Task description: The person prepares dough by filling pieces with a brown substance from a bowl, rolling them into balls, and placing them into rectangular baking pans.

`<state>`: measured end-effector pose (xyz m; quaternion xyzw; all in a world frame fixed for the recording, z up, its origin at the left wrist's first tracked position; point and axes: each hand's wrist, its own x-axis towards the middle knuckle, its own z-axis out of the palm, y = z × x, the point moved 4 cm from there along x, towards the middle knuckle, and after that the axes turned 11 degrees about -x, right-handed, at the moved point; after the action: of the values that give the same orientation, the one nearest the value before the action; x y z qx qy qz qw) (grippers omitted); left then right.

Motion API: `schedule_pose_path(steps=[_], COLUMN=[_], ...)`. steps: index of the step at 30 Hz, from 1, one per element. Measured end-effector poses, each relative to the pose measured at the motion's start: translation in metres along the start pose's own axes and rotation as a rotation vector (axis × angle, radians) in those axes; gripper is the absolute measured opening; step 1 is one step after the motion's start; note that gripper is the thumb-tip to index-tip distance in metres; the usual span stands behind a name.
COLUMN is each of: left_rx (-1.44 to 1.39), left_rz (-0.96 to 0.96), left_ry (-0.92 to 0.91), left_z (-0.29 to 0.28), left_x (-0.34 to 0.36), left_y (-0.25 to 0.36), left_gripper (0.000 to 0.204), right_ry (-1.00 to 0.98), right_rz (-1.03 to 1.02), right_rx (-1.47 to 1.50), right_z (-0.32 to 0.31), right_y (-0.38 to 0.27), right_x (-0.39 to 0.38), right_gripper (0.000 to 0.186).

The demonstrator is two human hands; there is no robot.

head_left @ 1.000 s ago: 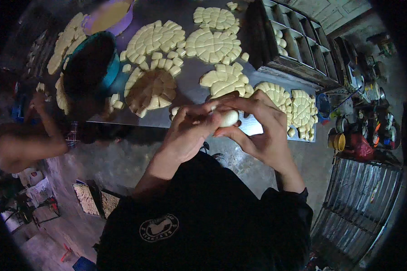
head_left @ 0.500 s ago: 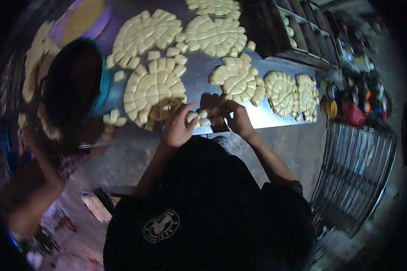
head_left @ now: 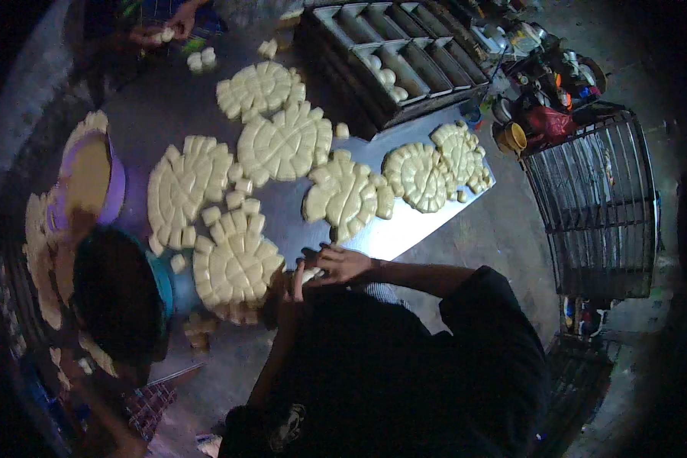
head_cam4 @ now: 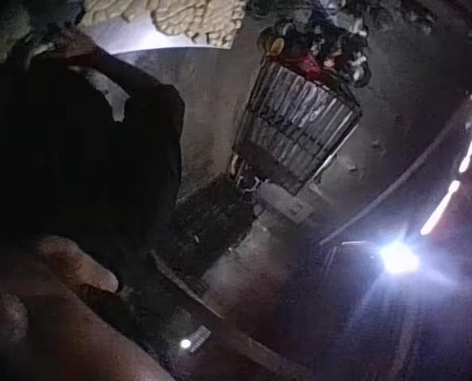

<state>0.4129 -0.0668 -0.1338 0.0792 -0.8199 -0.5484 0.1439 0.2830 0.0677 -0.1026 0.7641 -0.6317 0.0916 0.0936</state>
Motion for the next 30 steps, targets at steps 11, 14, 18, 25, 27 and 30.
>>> schedule_pose_path(steps=[11, 14, 18, 25, 27, 30], left_rx=[-0.203, -0.398, -0.484, -0.360, -0.112, 0.212], left_rz=[-0.357, -0.368, -0.350, -0.197, -0.145, -0.039], left_ry=[-0.366, -0.123, 0.087, 0.150, 0.174, 0.194], left_z=[-0.015, 0.002, 0.043, 0.124, 0.148, 0.168], left_x=[0.153, 0.193, 0.235, 0.301, 0.322, 0.348], left_y=[0.075, 0.095, 0.120, 0.181, 0.200, 0.225], left_gripper=[0.057, 0.067, 0.074, 0.057, 0.051, 0.043], right_ry=[-0.238, -0.043, 0.111, 0.275, 0.163, 0.099], right_rz=[0.794, 0.885, 1.085, 1.205, 1.028, 0.822], right_rx=[2.480, 2.415, 1.518, 0.821, 0.403, 0.215], right_z=[-0.066, -0.120, -0.182, -0.200, -0.184, -0.193], right_y=[0.103, 0.175, 0.303, 0.430, 0.439, 0.437], right_x=[-0.026, -0.052, -0.110, -0.145, -0.157, -0.148], right_gripper=[0.064, 0.064, 0.050, 0.045, 0.046, 0.040])
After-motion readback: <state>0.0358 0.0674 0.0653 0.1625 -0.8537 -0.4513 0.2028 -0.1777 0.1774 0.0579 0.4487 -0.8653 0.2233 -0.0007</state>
